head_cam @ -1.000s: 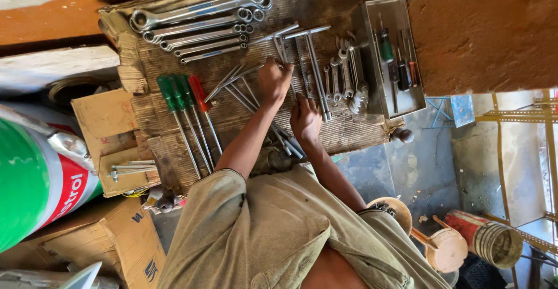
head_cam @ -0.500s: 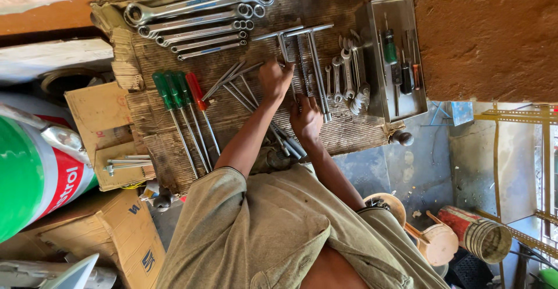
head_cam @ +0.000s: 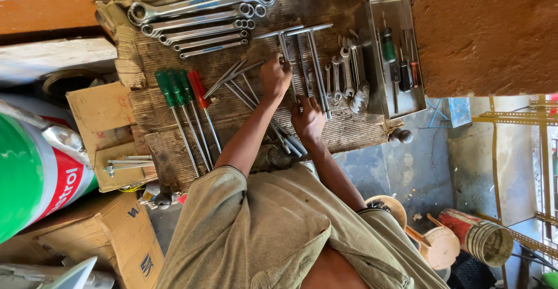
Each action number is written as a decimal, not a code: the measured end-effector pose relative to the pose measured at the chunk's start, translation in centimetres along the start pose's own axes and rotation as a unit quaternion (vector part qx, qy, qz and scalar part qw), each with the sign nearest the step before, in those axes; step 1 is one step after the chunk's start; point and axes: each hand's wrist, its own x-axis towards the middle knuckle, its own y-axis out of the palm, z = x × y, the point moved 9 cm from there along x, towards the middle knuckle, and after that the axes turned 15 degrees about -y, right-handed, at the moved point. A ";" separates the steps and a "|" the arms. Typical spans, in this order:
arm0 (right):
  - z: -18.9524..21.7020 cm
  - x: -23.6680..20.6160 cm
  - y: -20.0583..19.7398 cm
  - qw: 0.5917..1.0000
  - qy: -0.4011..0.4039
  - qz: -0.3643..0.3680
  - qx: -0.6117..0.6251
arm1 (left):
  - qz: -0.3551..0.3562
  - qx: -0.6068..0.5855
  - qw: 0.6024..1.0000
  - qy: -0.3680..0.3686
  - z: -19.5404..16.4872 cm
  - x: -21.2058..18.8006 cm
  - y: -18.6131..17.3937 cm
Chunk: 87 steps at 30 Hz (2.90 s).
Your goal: The person sorts and arranges wrenches, combination spanners, T-handle tools and screwdrivers on a workbench board, picking each item by hand and laying it in rows, and wipes the board with a cloth partway through. They continue aligning the tools into an ordered layout on the bench.
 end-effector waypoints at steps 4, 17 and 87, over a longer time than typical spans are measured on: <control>1.3 0.1 -1.5 1.000 -0.017 -0.018 0.002 | 0.009 0.024 0.999 -0.020 -0.5 -0.1 -0.4; 5.9 -6.8 2.8 0.978 -0.111 0.166 0.064 | 0.073 0.121 0.975 -0.171 8.5 -10.1 -10.7; 6.7 -7.3 1.8 0.979 -0.100 0.178 0.013 | 0.031 0.104 0.959 -0.261 12.0 -10.1 -11.1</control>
